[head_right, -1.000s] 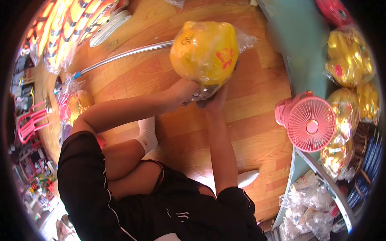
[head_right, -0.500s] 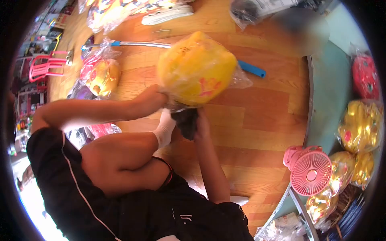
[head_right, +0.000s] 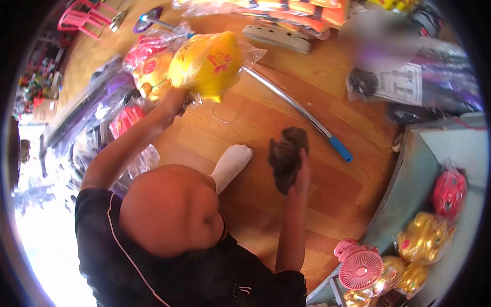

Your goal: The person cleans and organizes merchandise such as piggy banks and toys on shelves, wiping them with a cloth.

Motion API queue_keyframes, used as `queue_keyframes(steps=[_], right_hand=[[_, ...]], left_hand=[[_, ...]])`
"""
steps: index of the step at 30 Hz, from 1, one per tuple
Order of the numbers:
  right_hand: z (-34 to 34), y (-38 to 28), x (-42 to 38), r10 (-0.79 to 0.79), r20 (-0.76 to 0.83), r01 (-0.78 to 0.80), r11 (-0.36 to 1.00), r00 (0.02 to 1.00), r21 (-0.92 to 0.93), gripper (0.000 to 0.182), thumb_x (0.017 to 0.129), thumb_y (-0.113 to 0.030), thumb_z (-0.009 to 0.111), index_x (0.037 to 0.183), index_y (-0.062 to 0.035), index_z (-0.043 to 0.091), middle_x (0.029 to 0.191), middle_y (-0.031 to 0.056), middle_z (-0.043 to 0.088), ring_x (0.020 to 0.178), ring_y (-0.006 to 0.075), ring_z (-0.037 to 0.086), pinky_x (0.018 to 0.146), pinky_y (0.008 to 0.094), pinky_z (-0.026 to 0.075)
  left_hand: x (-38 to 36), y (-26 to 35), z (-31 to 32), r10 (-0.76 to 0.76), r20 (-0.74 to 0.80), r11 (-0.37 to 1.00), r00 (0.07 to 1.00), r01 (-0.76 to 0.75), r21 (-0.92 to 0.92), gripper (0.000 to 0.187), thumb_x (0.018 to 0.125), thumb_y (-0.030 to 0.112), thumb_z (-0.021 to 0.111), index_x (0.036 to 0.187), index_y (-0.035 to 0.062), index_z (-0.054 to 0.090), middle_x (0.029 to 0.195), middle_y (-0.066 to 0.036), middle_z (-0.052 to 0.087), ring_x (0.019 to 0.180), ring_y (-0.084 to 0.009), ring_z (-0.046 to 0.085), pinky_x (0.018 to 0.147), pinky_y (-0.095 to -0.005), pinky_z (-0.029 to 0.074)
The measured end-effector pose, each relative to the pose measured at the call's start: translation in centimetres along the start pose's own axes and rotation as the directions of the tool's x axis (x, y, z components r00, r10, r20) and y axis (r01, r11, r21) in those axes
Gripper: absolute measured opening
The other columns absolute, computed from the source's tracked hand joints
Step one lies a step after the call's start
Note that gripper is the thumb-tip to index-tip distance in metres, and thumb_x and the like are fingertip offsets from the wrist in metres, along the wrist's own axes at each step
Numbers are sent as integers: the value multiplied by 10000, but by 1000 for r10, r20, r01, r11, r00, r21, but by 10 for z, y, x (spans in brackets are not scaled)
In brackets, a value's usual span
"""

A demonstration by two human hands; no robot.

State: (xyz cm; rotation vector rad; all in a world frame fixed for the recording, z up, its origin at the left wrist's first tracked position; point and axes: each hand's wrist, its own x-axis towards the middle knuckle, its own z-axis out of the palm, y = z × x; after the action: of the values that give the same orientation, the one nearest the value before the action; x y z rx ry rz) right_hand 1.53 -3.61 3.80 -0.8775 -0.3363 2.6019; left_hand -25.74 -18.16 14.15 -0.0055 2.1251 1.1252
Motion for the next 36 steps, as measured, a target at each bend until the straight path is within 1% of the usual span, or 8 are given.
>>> queue_keyframes(steps=[4,13,15,18,21,32,34,36], right_hand=[[3,-11,-2,-95,22,92,991,995,96,404,841,-325,405,1145,-58,412,1074,87,505,929,249,519,770,381,444],[23,-4,11,-53,-68,57,996,996,67,399,847,-300,410,1159,-51,404,1091,93,496,933,235,516,765,358,443],[12,-1,12,-70,-76,75,995,995,66,399,847,-300,409,1158,-51,406,1088,93,498,930,236,517,762,359,443],[1,-1,9,-81,-108,88,994,991,61,398,844,-308,408,1150,-53,415,1070,91,508,912,237,525,741,361,449],[-12,-5,6,-66,-89,70,997,994,45,398,842,-312,409,1138,-46,420,1072,94,506,926,238,519,756,359,447],[-17,-4,-3,-33,-37,33,999,999,0,389,844,-304,405,1124,-35,428,1051,104,515,915,238,528,765,357,454],[-8,0,-3,-79,-121,89,993,989,76,379,838,-299,420,1098,-26,451,1023,103,534,882,230,547,766,345,457],[-26,5,6,-75,-108,83,994,991,66,368,839,-292,416,1097,-33,455,1016,101,541,883,229,550,764,344,462]], left_hand=[[31,-20,-19,-61,-65,998,996,62,19,175,715,95,391,708,-18,525,534,-78,451,373,-143,375,348,-283,279],[86,-58,-22,51,-253,996,966,-29,88,207,682,128,436,712,-35,560,585,-114,518,426,-171,446,389,-303,331],[82,-54,-20,28,-302,975,953,40,219,206,672,148,457,708,14,609,588,-164,550,579,-190,558,492,-309,402],[95,-66,-21,119,-329,947,937,-7,321,281,648,173,471,761,-55,592,730,-228,575,677,-322,573,613,-384,424],[100,-77,-18,213,-395,921,894,-49,385,294,633,187,483,783,-36,603,789,-253,570,791,-363,557,701,-401,415],[137,-124,-12,157,-483,932,861,33,362,331,633,221,493,832,-22,597,827,-251,569,827,-358,553,722,-398,422],[145,-128,-7,174,-519,902,837,76,425,366,665,281,499,862,-14,588,831,-239,573,836,-346,557,710,-402,425],[216,-174,-26,271,-428,839,862,7,545,537,723,518,433,857,26,598,855,-182,588,796,-289,576,660,-410,428]])
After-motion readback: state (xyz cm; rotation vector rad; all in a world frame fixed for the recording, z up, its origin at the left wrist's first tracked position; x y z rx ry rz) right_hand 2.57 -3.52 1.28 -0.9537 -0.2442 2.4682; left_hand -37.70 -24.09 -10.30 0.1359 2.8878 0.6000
